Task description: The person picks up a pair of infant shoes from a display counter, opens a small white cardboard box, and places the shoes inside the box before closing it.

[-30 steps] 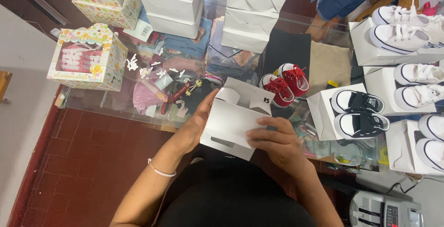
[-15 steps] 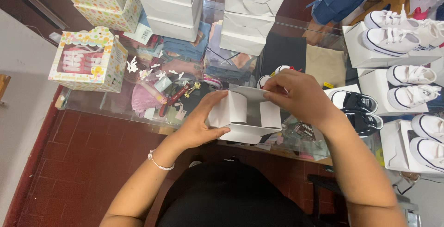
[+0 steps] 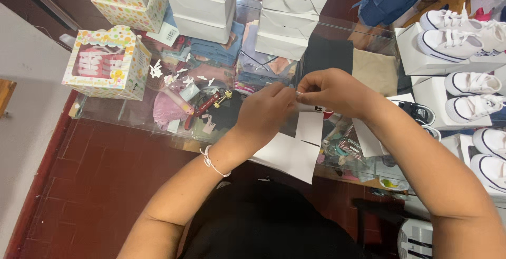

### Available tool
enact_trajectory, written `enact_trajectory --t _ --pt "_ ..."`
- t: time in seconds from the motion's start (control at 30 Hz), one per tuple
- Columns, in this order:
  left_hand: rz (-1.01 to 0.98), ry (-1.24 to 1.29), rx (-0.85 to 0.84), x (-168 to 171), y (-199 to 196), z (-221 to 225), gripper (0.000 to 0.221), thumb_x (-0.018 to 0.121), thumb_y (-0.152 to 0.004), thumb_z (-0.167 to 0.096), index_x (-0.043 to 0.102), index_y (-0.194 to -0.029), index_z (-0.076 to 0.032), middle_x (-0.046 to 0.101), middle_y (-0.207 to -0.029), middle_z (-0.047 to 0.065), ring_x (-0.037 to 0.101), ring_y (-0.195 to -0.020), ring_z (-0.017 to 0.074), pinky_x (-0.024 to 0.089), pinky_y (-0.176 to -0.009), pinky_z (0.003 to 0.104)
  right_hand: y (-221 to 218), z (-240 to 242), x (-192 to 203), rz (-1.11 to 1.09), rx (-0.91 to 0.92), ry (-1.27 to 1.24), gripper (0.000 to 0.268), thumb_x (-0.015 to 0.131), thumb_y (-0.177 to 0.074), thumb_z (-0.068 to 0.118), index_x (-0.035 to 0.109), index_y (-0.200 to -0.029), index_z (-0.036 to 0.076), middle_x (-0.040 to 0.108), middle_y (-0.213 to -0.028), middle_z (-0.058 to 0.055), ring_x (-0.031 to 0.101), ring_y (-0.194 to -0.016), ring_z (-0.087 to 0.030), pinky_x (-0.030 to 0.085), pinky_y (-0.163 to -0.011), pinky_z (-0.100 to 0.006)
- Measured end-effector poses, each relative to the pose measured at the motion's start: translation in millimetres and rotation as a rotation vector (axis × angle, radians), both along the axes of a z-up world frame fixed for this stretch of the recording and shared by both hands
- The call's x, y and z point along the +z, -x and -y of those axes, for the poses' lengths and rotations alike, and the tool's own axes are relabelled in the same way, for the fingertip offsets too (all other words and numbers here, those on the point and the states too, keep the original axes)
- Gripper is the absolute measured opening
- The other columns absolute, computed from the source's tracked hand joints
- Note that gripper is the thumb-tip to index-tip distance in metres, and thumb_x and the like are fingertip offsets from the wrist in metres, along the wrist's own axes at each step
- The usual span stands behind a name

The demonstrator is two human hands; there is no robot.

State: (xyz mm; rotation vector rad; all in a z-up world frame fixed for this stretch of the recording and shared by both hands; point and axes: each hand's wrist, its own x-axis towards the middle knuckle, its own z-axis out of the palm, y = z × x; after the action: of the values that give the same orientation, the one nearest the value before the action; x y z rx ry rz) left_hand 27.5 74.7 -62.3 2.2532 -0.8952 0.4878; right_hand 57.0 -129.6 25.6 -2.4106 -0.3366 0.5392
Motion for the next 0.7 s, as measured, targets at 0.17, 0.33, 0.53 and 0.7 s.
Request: enact_trajectory --t 0.17,0.33,0.53,0.7 --pt "0.062 0.014 0.120 2.1 3.3 11.8 0.018 0.076 -0.094 -0.022 0.062 -0.103 -0.017 0.056 -0.085 -0.003 0.063 -0.062 0.0115 0.053 -0.052 0.022 -7.9 6.9 -14.2 -0.372 -0.114 -0.399 0.004 0.076 -0.086 0.006 0.080 -0.089 0.005 0.064 -0.073 -0.001 0.058 -0.075 -0.010 0.053 -0.067 -0.022" --pt "0.066 0.007 0.075 12.0 5.1 7.2 0.013 0.072 -0.096 -0.014 0.061 -0.102 -0.015 0.056 -0.085 -0.001 0.065 -0.065 0.0138 0.055 -0.052 0.024 -20.8 14.9 -22.6 -0.507 -0.064 -0.590 0.010 0.075 -0.085 -0.003 0.079 -0.093 -0.006 0.068 -0.070 -0.011 0.064 -0.067 -0.013 0.055 -0.065 -0.025" --pt "0.060 0.084 0.014 8.9 2.0 5.7 0.010 0.073 -0.096 -0.009 0.064 -0.100 -0.012 0.058 -0.089 0.003 0.066 -0.066 0.0110 0.057 -0.060 0.022 -15.4 16.7 -1.0 -0.328 -0.039 -0.332 0.010 0.079 -0.084 0.002 0.082 -0.092 -0.003 0.066 -0.067 -0.011 0.053 -0.061 -0.013 0.045 -0.057 -0.024" --pt "0.055 0.088 0.029 10.3 1.3 7.6 0.009 0.071 -0.097 -0.010 0.064 -0.099 -0.014 0.060 -0.093 0.003 0.069 -0.073 0.0152 0.059 -0.067 0.028 0.2 11.5 24.8 -0.120 0.032 0.042 0.022 0.081 -0.085 0.015 0.083 -0.104 0.006 0.076 -0.082 -0.013 0.068 -0.075 -0.023 0.054 -0.070 -0.035"
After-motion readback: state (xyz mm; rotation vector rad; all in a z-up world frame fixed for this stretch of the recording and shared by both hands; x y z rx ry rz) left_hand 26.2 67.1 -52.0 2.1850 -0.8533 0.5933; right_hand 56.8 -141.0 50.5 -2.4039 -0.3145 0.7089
